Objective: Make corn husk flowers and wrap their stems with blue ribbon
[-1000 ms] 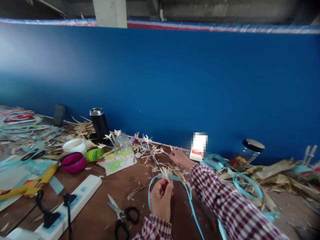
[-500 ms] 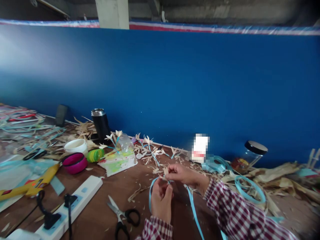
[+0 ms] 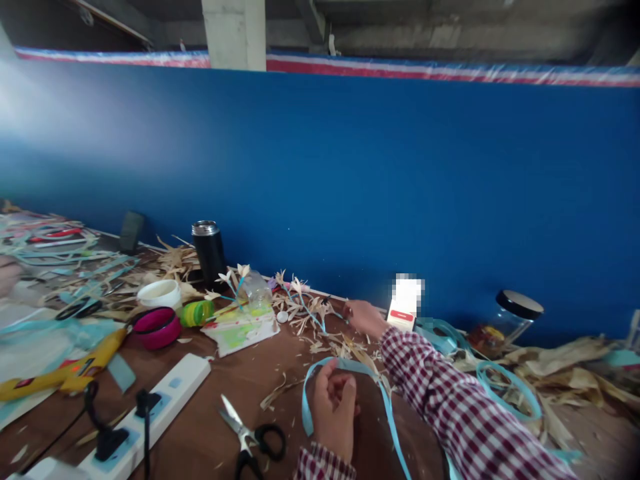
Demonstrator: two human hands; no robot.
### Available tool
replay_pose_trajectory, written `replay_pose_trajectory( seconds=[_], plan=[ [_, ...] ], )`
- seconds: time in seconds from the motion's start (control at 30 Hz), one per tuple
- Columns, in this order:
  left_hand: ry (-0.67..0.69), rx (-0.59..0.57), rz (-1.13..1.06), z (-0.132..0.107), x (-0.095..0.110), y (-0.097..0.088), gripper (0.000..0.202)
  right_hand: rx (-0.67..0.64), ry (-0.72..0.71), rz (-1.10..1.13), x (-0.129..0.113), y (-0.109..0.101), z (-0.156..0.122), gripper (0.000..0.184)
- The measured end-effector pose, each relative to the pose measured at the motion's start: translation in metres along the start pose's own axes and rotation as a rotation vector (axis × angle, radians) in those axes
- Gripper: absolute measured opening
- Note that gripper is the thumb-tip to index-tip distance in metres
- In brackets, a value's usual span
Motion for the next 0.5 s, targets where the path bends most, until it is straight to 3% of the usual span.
replay_pose_trajectory(
  seconds=[0.17, 0.3, 0.4, 0.5],
  plan=[
    [0.022, -0.008, -0.019, -0.001, 0.002, 0.002, 0.054, 0.032, -0.057, -0.128, -0.003, 0.008, -0.008, 0.029],
    [-0.029, -0.08, -0.033, -0.002, 0.001, 0.007, 0.054, 0.12, -0.112, -0.125, -0.014, -0.012, -0.02, 0.022],
    [-0.098, -0.124, -0.077, -0.002, -0.002, 0.011, 0.048, 0.19, -0.189, -0.069, -0.027, -0.032, -0.044, 0.018],
    [-0.261, -0.231, -0.226, -0.009, -0.01, 0.024, 0.045, 0.199, -0.285, 0.008, -0.041, -0.043, -0.085, 0.02]
  ],
)
Point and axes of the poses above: each hand's wrist, its own z-axis towards the middle knuckle, its own y-axis out of the palm, x = y × z, the point moved 9 cm from there along z, towards the middle knuckle, and after that the axes turned 1 degree about x, right-handed, at the moved point
